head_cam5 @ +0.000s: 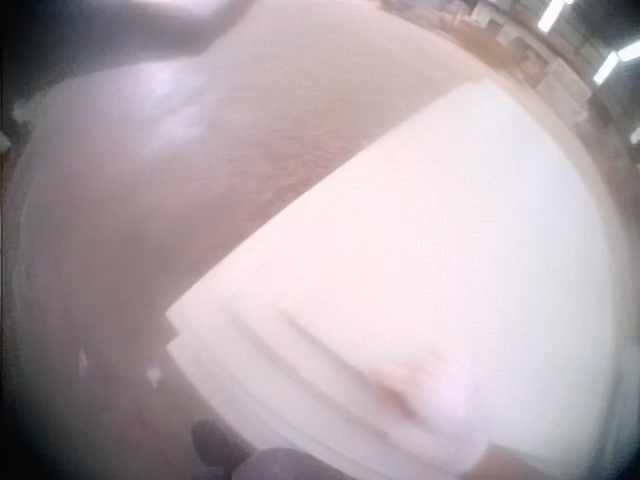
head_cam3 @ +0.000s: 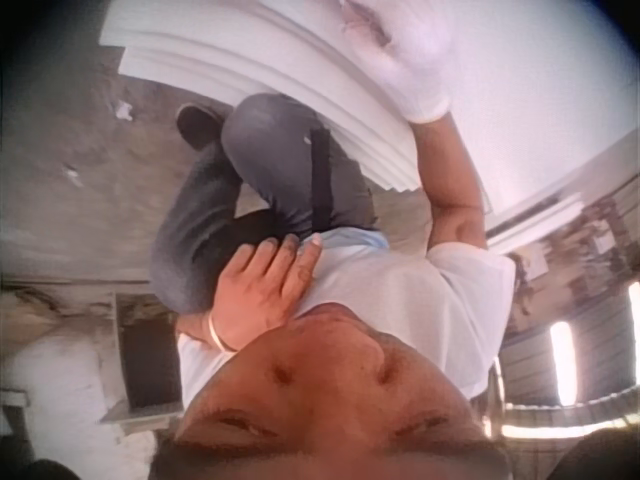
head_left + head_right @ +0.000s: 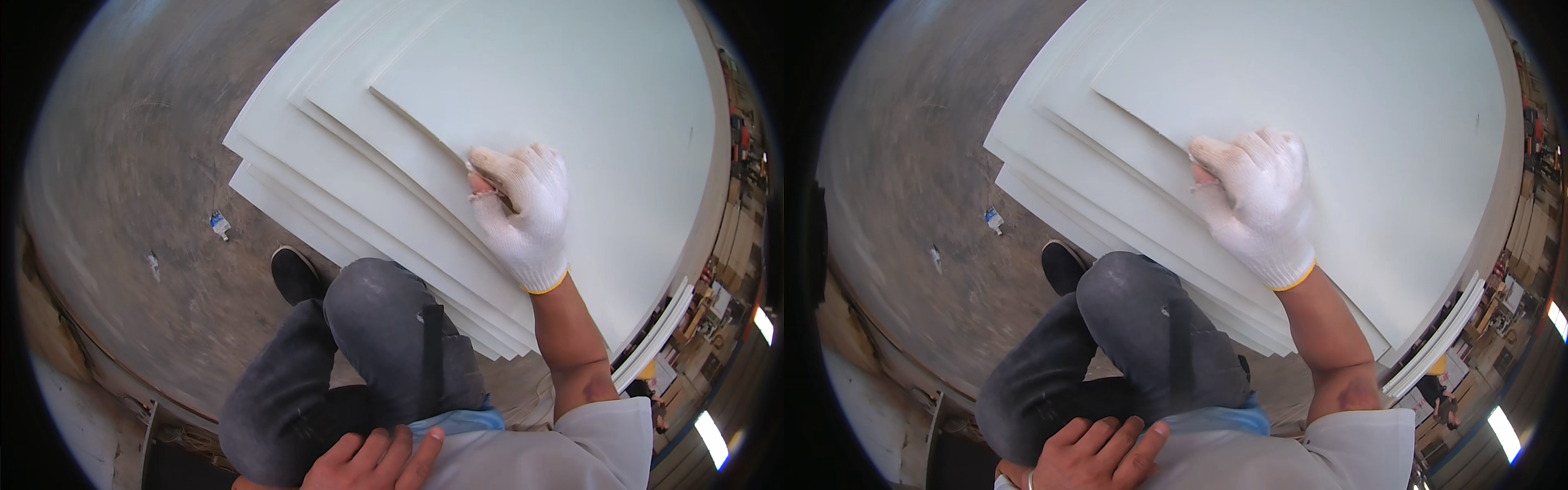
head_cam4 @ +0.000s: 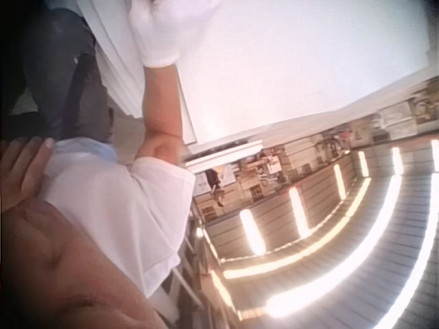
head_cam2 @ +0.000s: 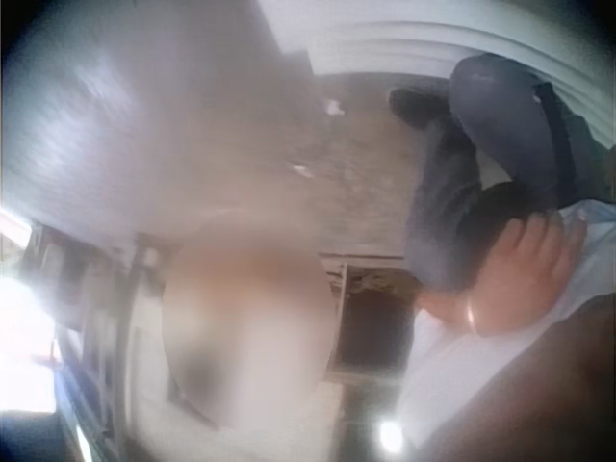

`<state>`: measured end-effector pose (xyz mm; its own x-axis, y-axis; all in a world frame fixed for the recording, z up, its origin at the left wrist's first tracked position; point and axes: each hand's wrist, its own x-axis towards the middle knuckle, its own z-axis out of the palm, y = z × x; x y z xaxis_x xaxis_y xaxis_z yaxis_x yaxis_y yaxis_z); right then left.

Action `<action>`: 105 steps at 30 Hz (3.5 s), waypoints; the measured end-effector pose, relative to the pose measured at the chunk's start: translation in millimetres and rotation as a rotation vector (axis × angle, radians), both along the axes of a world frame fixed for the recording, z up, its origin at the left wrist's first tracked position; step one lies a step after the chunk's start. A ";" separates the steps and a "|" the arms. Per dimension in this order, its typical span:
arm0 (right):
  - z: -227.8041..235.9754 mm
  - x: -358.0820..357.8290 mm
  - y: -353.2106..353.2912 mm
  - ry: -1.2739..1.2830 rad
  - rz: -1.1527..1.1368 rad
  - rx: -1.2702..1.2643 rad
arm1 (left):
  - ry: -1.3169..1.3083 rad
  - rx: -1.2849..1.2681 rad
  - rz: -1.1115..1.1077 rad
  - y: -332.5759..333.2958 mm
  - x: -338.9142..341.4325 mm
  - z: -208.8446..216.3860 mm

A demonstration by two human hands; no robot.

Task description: The person kneels beside a stack of white panels and uses a small blade to scrape edges, then wipes the top panel with a cloth. They briefly stand to retrieve a blade from a table and return to continue scraping and wiping the panels.

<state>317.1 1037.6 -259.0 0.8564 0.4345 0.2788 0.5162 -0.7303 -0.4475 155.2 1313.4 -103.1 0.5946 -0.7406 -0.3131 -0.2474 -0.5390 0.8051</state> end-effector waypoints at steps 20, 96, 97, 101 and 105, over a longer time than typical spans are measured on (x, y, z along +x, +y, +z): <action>6.5 0.2 -3.2 0.028 -0.055 0.021 | 0.009 0.072 -0.056 -9.9 10.6 -5.8; 6.7 -49.2 -54.1 0.054 -0.130 -0.012 | -0.034 0.125 -0.012 -26.8 -0.8 -0.5; 5.7 -48.7 -53.7 0.011 -0.117 -0.006 | -0.042 0.111 -0.013 -26.8 -1.5 -0.4; 5.1 -48.7 -51.8 -0.002 -0.133 0.027 | -0.022 0.158 -0.006 -25.3 -4.1 1.9; 6.4 -47.3 -49.0 0.033 -0.124 0.014 | -0.019 0.151 0.004 -22.8 -5.1 1.2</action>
<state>269.7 988.7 -252.7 0.9121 0.3215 0.2544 0.4073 -0.7811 -0.4732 150.0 1290.6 -101.9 0.6042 -0.6834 -0.4097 -0.2594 -0.6549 0.7098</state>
